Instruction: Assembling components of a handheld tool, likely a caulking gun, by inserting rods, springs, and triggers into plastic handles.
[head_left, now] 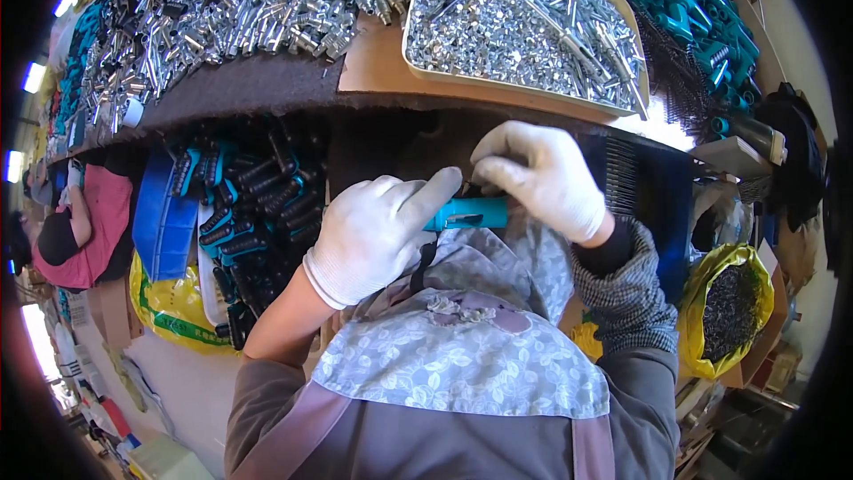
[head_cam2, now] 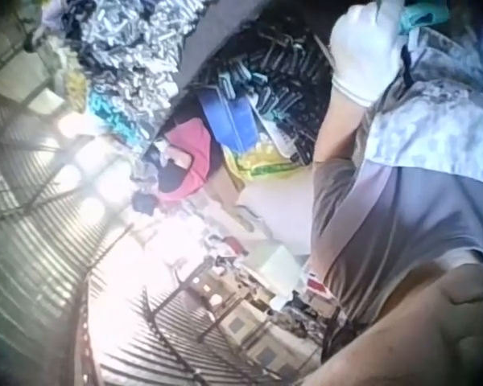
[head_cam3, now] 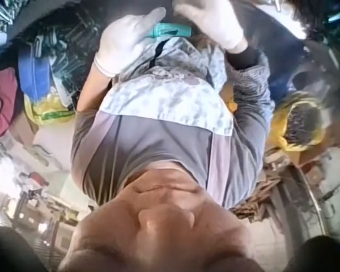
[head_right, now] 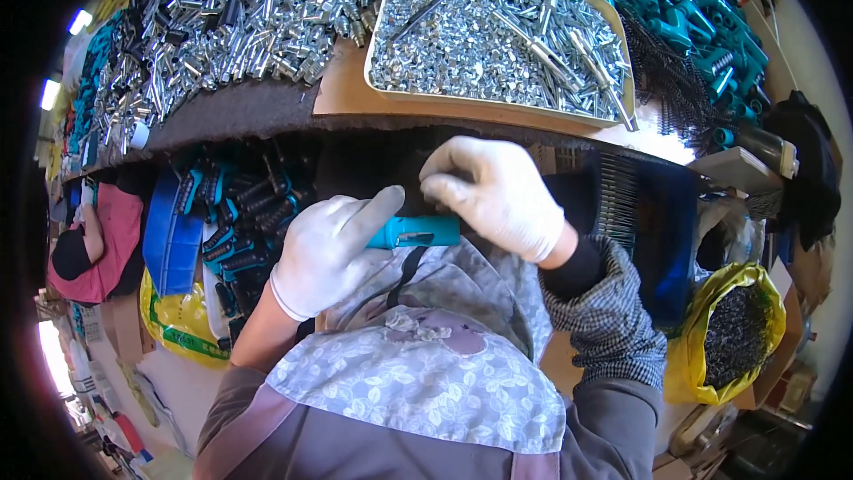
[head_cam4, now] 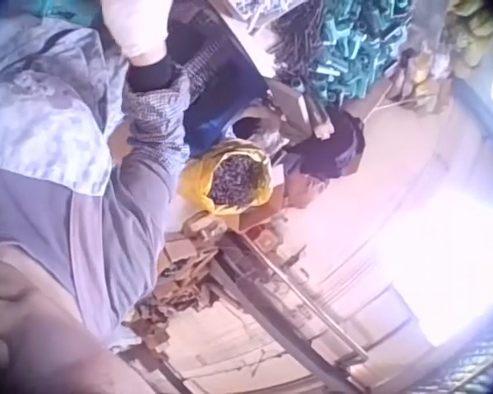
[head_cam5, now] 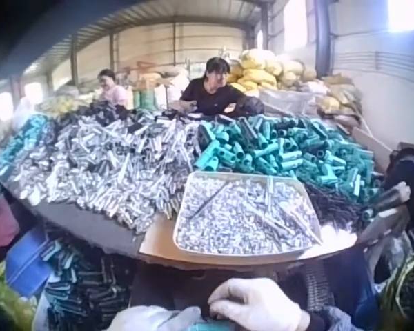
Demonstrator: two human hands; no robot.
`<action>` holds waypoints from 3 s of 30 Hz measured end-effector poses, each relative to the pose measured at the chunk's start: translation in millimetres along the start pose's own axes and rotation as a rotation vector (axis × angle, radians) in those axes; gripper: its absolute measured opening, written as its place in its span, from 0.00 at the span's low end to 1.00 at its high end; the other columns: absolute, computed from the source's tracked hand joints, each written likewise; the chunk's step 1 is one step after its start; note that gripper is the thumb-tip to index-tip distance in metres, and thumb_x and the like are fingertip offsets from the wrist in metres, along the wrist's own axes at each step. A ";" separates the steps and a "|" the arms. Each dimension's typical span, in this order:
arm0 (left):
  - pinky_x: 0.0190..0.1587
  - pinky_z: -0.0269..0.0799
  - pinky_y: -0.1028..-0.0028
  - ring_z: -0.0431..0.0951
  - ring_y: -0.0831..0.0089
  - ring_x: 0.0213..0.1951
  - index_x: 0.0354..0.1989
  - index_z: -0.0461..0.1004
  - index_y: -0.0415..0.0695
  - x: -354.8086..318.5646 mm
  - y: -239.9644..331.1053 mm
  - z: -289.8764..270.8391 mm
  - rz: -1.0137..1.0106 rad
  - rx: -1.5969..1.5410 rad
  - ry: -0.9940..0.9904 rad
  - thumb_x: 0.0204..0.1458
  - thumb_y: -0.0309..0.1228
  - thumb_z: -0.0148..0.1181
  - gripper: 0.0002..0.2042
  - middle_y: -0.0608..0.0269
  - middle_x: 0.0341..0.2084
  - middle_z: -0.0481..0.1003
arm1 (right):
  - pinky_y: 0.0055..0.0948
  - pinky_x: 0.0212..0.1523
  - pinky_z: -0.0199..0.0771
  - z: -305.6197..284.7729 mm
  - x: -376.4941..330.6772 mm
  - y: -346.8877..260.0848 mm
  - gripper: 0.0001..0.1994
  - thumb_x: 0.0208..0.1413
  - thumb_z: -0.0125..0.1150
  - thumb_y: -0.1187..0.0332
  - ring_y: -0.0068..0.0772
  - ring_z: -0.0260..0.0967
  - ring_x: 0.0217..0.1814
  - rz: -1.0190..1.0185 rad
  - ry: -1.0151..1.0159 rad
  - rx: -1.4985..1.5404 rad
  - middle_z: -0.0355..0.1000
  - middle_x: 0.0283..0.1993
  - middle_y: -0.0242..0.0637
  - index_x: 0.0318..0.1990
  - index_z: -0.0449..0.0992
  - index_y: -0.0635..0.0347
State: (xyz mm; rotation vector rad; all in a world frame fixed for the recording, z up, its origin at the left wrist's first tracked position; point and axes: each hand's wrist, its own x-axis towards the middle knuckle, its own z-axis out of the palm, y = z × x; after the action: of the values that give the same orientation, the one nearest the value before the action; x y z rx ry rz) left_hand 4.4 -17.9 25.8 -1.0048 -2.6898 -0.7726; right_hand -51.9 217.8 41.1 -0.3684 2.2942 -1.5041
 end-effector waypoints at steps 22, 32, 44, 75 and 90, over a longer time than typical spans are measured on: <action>0.35 0.75 0.63 0.78 0.59 0.34 0.70 0.59 0.40 2.1 0.4 18.4 -0.013 0.015 -0.048 0.46 0.34 0.69 0.40 0.55 0.32 0.77 | 0.41 0.45 0.74 29.6 -22.9 48.2 0.23 0.47 0.70 0.67 0.48 0.74 0.45 -0.693 0.027 -0.535 0.75 0.45 0.43 0.52 0.73 0.59; 0.46 0.79 0.60 0.82 0.46 0.42 0.65 0.63 0.42 0.7 9.4 22.0 -0.420 -0.300 -0.118 0.44 0.31 0.72 0.37 0.46 0.39 0.81 | 0.36 0.47 0.70 21.4 -7.7 43.2 0.21 0.47 0.66 0.69 0.42 0.72 0.44 -0.921 0.023 -0.767 0.74 0.46 0.40 0.51 0.73 0.60; 0.44 0.77 0.61 0.81 0.53 0.42 0.52 0.75 0.43 -1.7 4.3 22.6 -0.090 -0.161 0.176 0.44 0.24 0.68 0.23 0.53 0.43 0.80 | 0.48 0.42 0.76 -53.6 101.3 11.6 0.10 0.56 0.61 0.61 0.54 0.77 0.40 -0.360 0.435 -0.909 0.78 0.34 0.47 0.37 0.81 0.58; 0.51 0.73 0.74 0.77 0.72 0.46 0.60 0.68 0.29 5.3 7.0 35.8 -0.710 -1.544 0.209 0.51 0.20 0.59 0.25 0.54 0.48 0.77 | 0.20 0.35 0.78 35.1 -2.0 22.4 0.16 0.46 0.76 0.73 0.18 0.73 0.33 -0.044 0.205 0.507 0.76 0.33 0.30 0.39 0.73 0.63; 0.27 0.72 0.76 0.76 0.71 0.26 0.62 0.65 0.34 6.3 0.4 52.6 -0.617 -1.963 0.088 0.49 0.50 0.73 0.40 0.54 0.38 0.76 | 0.29 0.47 0.75 0.1 6.6 -3.6 0.23 0.47 0.79 0.61 0.22 0.73 0.41 -0.098 -0.059 0.115 0.77 0.39 0.34 0.45 0.75 0.61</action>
State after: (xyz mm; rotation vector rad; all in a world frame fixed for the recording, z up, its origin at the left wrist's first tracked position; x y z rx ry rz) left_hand 1.2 13.4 -16.8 -0.0039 -1.2826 -3.4482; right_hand -57.7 213.6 43.3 -0.4926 2.1610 -1.6410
